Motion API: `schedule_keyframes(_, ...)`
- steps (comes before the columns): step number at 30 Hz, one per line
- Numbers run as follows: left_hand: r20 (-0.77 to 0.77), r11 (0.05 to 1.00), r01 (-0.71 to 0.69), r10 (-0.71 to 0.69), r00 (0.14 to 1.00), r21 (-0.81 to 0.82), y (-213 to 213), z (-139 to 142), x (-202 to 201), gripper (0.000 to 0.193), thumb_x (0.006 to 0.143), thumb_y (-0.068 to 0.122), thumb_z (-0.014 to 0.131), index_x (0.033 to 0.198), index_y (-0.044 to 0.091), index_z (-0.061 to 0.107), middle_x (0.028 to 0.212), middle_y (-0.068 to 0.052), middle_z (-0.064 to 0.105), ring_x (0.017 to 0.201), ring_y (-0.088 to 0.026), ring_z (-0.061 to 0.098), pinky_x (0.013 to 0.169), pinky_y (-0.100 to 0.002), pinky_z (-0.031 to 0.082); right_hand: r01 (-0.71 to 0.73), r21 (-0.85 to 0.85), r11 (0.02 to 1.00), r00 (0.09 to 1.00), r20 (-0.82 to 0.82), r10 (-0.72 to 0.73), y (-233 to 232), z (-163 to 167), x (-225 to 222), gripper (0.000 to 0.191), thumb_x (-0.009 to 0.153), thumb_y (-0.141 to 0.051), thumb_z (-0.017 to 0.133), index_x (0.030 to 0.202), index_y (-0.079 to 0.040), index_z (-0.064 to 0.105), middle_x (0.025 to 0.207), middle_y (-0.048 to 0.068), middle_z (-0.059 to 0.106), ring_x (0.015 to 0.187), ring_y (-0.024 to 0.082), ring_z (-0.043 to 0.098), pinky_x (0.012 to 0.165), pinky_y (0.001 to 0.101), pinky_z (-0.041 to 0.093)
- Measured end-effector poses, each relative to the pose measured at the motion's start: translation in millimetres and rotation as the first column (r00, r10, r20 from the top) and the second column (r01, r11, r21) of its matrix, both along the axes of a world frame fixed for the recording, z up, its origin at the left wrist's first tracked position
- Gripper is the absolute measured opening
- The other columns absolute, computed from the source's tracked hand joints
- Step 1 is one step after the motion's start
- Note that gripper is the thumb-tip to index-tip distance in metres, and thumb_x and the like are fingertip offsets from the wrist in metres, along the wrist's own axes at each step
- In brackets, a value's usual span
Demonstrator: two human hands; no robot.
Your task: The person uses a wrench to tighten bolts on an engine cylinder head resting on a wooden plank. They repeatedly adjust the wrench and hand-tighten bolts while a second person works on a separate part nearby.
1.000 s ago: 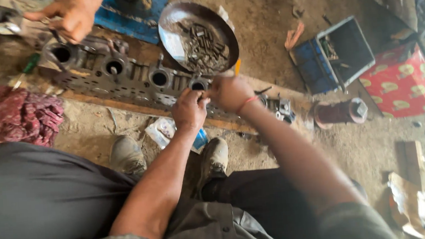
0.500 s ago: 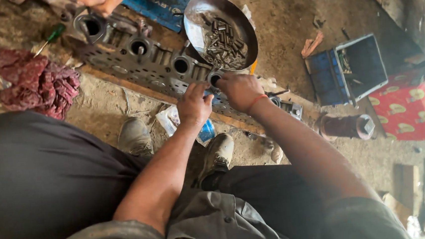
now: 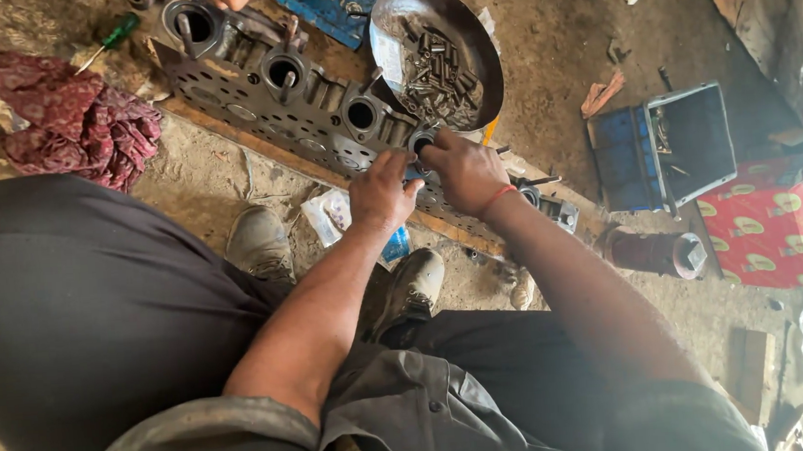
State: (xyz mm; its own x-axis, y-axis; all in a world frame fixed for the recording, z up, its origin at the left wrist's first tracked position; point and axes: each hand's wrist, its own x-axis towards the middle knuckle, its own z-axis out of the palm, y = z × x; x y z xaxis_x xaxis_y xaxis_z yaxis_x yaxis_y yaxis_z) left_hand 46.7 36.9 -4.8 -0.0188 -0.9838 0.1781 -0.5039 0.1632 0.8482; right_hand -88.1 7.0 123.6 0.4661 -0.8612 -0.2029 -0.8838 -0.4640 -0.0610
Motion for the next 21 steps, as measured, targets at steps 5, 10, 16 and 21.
schedule_keyframes(5,0.04,1.0,0.005,-0.005,0.999,0.018,-1,-2,-2,0.05,0.077,0.029,0.088,0.119,0.014,0.068,0.112,-0.004,0.07,0.086,-0.024,0.074,0.076,-0.04,0.058,0.174,0.021,0.985,0.981,0.089,-0.175,-2,3,4,0.037,0.084,-0.032,0.075,0.11,-0.01,0.062,0.106,0.015,0.066,0.094,0.038,0.068,0.079,0.0501,0.054)
schedule_keyframes(10,0.014,1.0,0.008,-0.008,1.0,0.019,-3,-2,-5,0.047,0.08,0.03,0.086,0.12,0.014,0.068,0.109,-0.004,0.071,0.084,-0.023,0.074,0.074,-0.038,0.059,0.347,0.07,0.935,0.912,-0.256,-0.32,-5,6,15,0.032,0.101,-0.048,0.065,0.108,-0.017,0.07,0.106,0.013,0.072,0.1,0.036,0.069,0.087,0.0514,0.052)
schedule_keyframes(16,0.111,0.992,0.089,-0.099,0.989,0.088,-9,2,-12,0.038,0.088,0.038,0.081,0.104,0.007,0.065,0.1,-0.006,0.067,0.084,-0.025,0.071,0.075,-0.04,0.057,0.054,0.002,0.999,0.997,-0.062,-0.054,-2,6,9,0.023,0.088,-0.008,0.06,0.107,-0.018,0.07,0.105,0.011,0.065,0.095,0.036,0.069,0.081,0.05,0.055)
schedule_keyframes(21,0.097,0.976,0.096,-0.117,0.988,0.193,-16,9,-15,0.031,0.09,0.037,0.076,0.104,0.011,0.067,0.096,-0.004,0.066,0.086,-0.025,0.07,0.076,-0.043,0.056,0.028,-0.009,1.0,0.992,0.124,-0.027,0,3,1,0.019,0.091,-0.004,0.059,0.101,-0.017,0.069,0.106,0.012,0.061,0.092,0.038,0.068,0.077,0.0492,0.056)
